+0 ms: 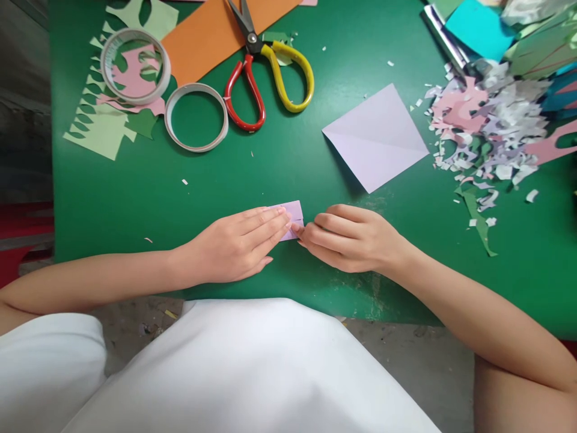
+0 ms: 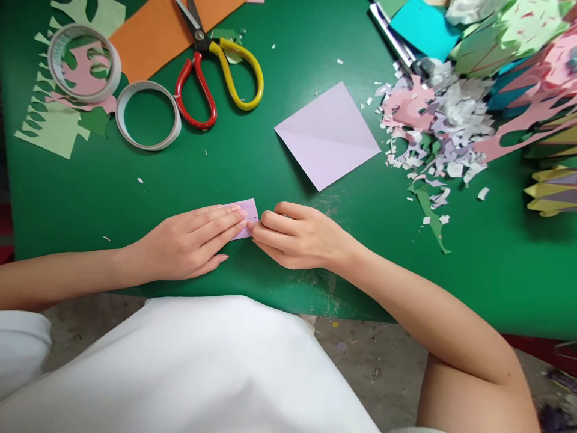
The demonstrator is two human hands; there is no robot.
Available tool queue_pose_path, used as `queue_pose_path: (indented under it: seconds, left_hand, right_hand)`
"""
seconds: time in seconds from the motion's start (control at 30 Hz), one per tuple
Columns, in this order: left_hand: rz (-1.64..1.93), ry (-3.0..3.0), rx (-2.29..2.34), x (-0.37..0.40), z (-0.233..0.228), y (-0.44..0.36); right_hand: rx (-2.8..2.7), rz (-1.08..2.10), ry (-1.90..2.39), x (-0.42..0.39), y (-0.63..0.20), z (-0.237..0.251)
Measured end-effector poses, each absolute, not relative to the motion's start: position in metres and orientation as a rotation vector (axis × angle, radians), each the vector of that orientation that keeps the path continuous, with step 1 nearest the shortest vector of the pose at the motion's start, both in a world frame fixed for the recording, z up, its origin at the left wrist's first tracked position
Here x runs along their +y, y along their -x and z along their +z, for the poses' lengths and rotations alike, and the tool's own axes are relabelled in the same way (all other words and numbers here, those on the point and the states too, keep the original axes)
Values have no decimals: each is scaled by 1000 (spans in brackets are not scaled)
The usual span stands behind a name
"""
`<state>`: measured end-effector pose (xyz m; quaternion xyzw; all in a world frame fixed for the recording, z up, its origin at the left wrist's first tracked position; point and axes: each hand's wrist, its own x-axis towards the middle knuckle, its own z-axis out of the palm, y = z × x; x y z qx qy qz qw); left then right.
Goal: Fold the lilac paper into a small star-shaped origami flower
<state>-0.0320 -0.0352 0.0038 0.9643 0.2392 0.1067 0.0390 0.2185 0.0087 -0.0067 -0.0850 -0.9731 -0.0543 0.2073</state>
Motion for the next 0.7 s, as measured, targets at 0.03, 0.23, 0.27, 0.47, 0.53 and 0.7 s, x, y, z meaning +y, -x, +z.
queue_pose_path:
  seconds: [0.03, 0.23, 0.27, 0.47, 0.53, 0.7]
  left_hand:
    - [321, -2956, 732, -35, 4, 32]
    - [318, -2949, 722, -34, 4, 33]
    - [320, -2948, 721, -34, 4, 33]
    - [332, -2918, 724, -34, 2, 34]
    - [344, -2901, 736, -33, 1, 34]
    - [334, -2901, 732, -32, 0, 32]
  right_hand:
    - [-2705, -147, 231, 9, -218, -5]
    - [-2652, -127, 218, 9, -218, -3]
    - [-2641, -132, 221, 9, -219, -4]
    - [-2610, -198, 197, 9, -226, -12]
    - [-2598, -218, 189, 9, -227, -13]
    - [-2572, -225, 192, 8, -227, -13]
